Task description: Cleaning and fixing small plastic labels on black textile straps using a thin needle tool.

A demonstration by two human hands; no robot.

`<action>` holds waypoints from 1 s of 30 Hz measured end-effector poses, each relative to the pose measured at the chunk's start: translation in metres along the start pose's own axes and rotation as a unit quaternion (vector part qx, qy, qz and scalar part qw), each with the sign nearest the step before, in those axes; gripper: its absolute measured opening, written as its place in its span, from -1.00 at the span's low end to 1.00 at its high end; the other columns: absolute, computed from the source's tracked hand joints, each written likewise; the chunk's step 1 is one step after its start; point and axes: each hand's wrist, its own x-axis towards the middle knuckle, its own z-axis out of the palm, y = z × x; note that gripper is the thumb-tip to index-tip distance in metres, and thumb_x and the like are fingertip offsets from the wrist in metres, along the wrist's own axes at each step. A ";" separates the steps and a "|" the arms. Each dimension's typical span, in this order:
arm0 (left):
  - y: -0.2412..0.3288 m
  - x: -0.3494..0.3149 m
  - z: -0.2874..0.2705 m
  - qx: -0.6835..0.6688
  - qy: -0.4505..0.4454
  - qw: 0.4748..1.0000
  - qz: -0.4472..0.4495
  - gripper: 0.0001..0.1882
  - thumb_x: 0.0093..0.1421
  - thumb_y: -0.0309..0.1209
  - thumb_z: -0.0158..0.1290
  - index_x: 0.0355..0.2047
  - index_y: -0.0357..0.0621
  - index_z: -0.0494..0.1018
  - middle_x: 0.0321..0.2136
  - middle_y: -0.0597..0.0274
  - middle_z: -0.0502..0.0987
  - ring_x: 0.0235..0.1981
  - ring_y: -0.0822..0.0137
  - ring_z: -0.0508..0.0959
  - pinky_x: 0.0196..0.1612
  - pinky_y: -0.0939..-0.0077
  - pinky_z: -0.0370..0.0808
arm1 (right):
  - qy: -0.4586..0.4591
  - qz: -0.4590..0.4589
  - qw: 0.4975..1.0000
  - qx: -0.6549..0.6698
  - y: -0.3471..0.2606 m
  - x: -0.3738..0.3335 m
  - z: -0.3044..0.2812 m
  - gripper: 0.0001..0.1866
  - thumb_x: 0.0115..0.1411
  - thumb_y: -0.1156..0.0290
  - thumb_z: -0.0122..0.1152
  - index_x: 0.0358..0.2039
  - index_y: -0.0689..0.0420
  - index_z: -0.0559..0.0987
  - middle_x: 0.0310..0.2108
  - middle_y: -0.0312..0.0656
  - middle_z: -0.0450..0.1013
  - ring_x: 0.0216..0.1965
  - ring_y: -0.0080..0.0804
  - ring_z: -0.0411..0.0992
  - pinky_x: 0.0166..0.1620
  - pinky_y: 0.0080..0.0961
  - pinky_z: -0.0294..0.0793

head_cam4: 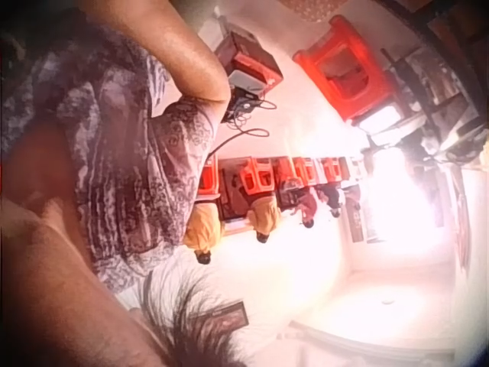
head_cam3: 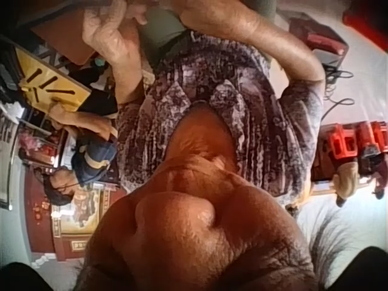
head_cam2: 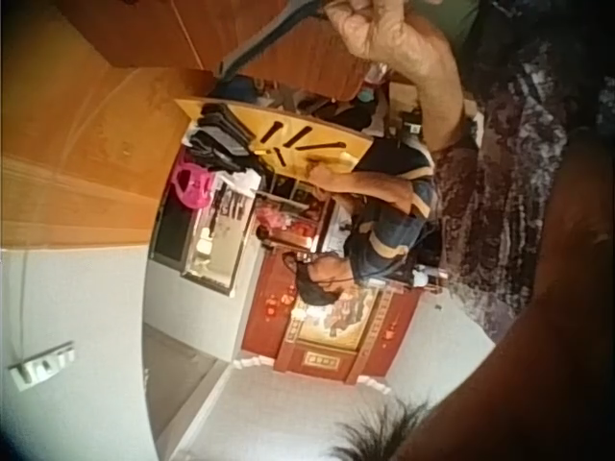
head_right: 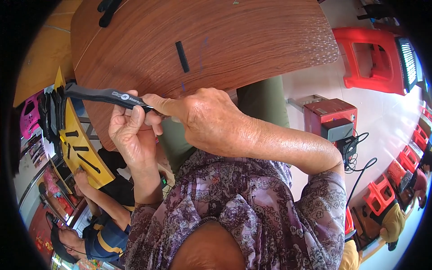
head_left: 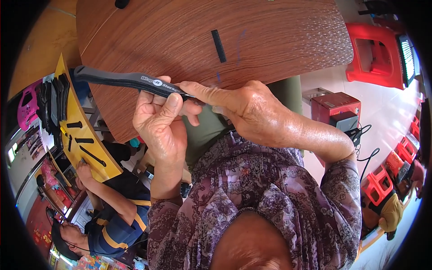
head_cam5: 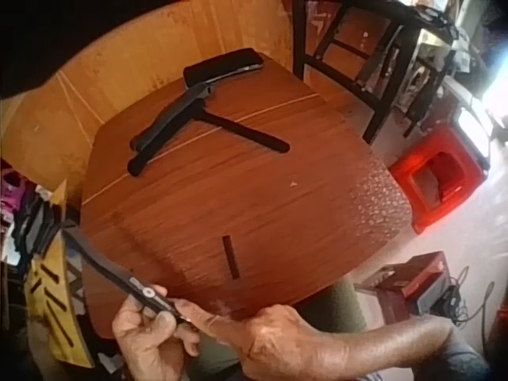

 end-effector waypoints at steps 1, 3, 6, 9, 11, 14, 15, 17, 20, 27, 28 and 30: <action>0.000 -0.001 0.000 0.008 0.002 1.000 0.015 -0.72 0.12 -0.63 0.02 -0.15 -0.44 0.30 -0.47 0.05 0.51 -0.62 0.23 0.55 -0.67 0.52 0.45 | -0.003 -0.002 1.000 -0.027 -0.001 0.000 0.000 -0.37 -0.01 0.69 -0.01 0.14 0.03 0.34 -0.61 -0.04 0.44 -0.72 -0.28 0.38 -0.55 -0.50 0.41; 0.000 -0.004 0.004 0.027 0.015 0.999 0.021 -0.71 0.12 -0.63 0.02 -0.14 -0.44 0.29 -0.47 0.06 0.50 -0.63 0.25 0.54 -0.66 0.52 0.45 | -0.005 -0.004 0.999 -0.054 -0.002 0.000 -0.001 -0.36 -0.03 0.69 -0.03 0.14 0.02 0.34 -0.66 -0.05 0.42 -0.75 -0.29 0.37 -0.58 -0.47 0.41; 0.000 -0.005 0.006 0.037 0.025 0.999 0.027 -0.70 0.11 -0.64 0.02 -0.13 -0.44 0.29 -0.49 0.08 0.49 -0.65 0.27 0.51 -0.65 0.54 0.44 | -0.013 -0.001 0.998 -0.069 -0.003 0.000 -0.001 -0.35 -0.03 0.68 -0.03 0.14 0.02 0.34 -0.70 -0.08 0.40 -0.77 -0.27 0.37 -0.61 -0.42 0.39; -0.001 -0.004 0.004 0.024 0.023 0.999 0.018 -0.69 0.11 -0.63 0.03 -0.13 -0.45 0.29 -0.50 0.09 0.48 -0.68 0.30 0.49 -0.66 0.55 0.43 | -0.026 0.019 0.996 -0.088 -0.004 0.001 0.000 -0.31 -0.16 0.67 -0.03 0.11 0.03 0.36 -0.73 -0.04 0.40 -0.63 -0.08 0.44 -0.51 -0.22 0.44; -0.002 -0.004 0.003 0.018 0.026 0.999 0.010 -0.69 0.11 -0.62 0.03 -0.12 -0.45 0.28 -0.50 0.10 0.47 -0.69 0.30 0.48 -0.66 0.55 0.42 | -0.021 0.022 0.997 -0.076 -0.003 0.003 0.002 -0.33 -0.15 0.66 -0.02 0.08 0.03 0.39 -0.73 -0.04 0.40 -0.63 -0.09 0.44 -0.51 -0.23 0.44; -0.004 -0.003 0.001 0.020 0.024 0.999 0.021 -0.69 0.13 -0.58 0.04 -0.12 -0.44 0.29 -0.52 0.11 0.48 -0.70 0.32 0.47 -0.66 0.57 0.41 | -0.004 0.015 0.999 0.035 0.003 0.006 0.006 -0.38 -0.02 0.70 -0.02 0.11 0.00 0.37 -0.62 -0.03 0.43 -0.68 -0.21 0.42 -0.56 -0.41 0.41; -0.005 -0.003 0.000 0.014 0.018 1.000 0.018 -0.69 0.13 -0.57 0.03 -0.12 -0.45 0.29 -0.55 0.12 0.48 -0.72 0.32 0.46 -0.68 0.57 0.40 | -0.005 0.015 0.999 0.035 0.004 0.006 0.007 -0.38 -0.02 0.70 -0.02 0.11 0.00 0.37 -0.62 -0.03 0.43 -0.68 -0.21 0.42 -0.56 -0.41 0.41; -0.004 -0.002 -0.002 0.007 0.013 1.000 0.015 -0.69 0.14 -0.55 0.03 -0.12 -0.45 0.30 -0.57 0.13 0.48 -0.73 0.33 0.45 -0.69 0.57 0.39 | -0.001 0.018 1.000 0.001 0.003 0.007 0.008 -0.45 0.04 0.67 -0.01 0.09 0.01 0.40 -0.59 0.01 0.44 -0.66 -0.21 0.41 -0.53 -0.44 0.42; -0.002 -0.001 -0.005 -0.009 0.007 1.000 -0.016 -0.68 0.15 -0.53 0.03 -0.10 -0.45 0.30 -0.61 0.14 0.47 -0.76 0.34 0.43 -0.72 0.56 0.37 | 0.023 -0.015 0.992 -0.124 0.000 0.004 0.008 -0.50 0.08 0.66 0.00 0.05 0.02 0.44 -0.54 0.02 0.47 -0.70 -0.23 0.33 -0.53 -0.50 0.40; -0.002 -0.005 -0.008 -0.069 -0.013 0.996 -0.053 -0.65 0.16 -0.51 0.04 -0.07 -0.43 0.31 -0.55 0.05 0.49 -0.78 0.35 0.41 -0.77 0.54 0.34 | 0.002 0.059 0.983 0.173 0.003 0.003 0.007 -0.58 0.13 0.66 -0.02 0.00 0.05 0.49 -0.49 -0.18 0.55 -0.72 -0.65 0.26 -0.59 -0.63 0.36; -0.002 -0.005 -0.007 -0.088 -0.018 0.994 -0.057 -0.66 0.16 -0.51 0.03 -0.07 -0.43 0.32 -0.53 0.02 0.50 -0.78 0.35 0.41 -0.77 0.53 0.34 | -0.013 0.094 0.972 0.214 0.004 0.003 0.007 -0.59 0.14 0.65 -0.01 0.01 0.06 0.48 -0.48 -0.21 0.55 -0.70 -0.71 0.23 -0.59 -0.67 0.35; -0.005 -0.005 -0.010 -0.087 -0.020 0.994 -0.054 -0.66 0.16 -0.51 0.03 -0.07 -0.43 0.32 -0.52 0.00 0.51 -0.77 0.34 0.42 -0.77 0.53 0.35 | -0.028 0.129 0.958 0.253 0.004 0.002 0.007 -0.61 0.16 0.63 -0.01 0.01 0.07 0.48 -0.47 -0.23 0.55 -0.69 -0.77 0.20 -0.59 -0.70 0.34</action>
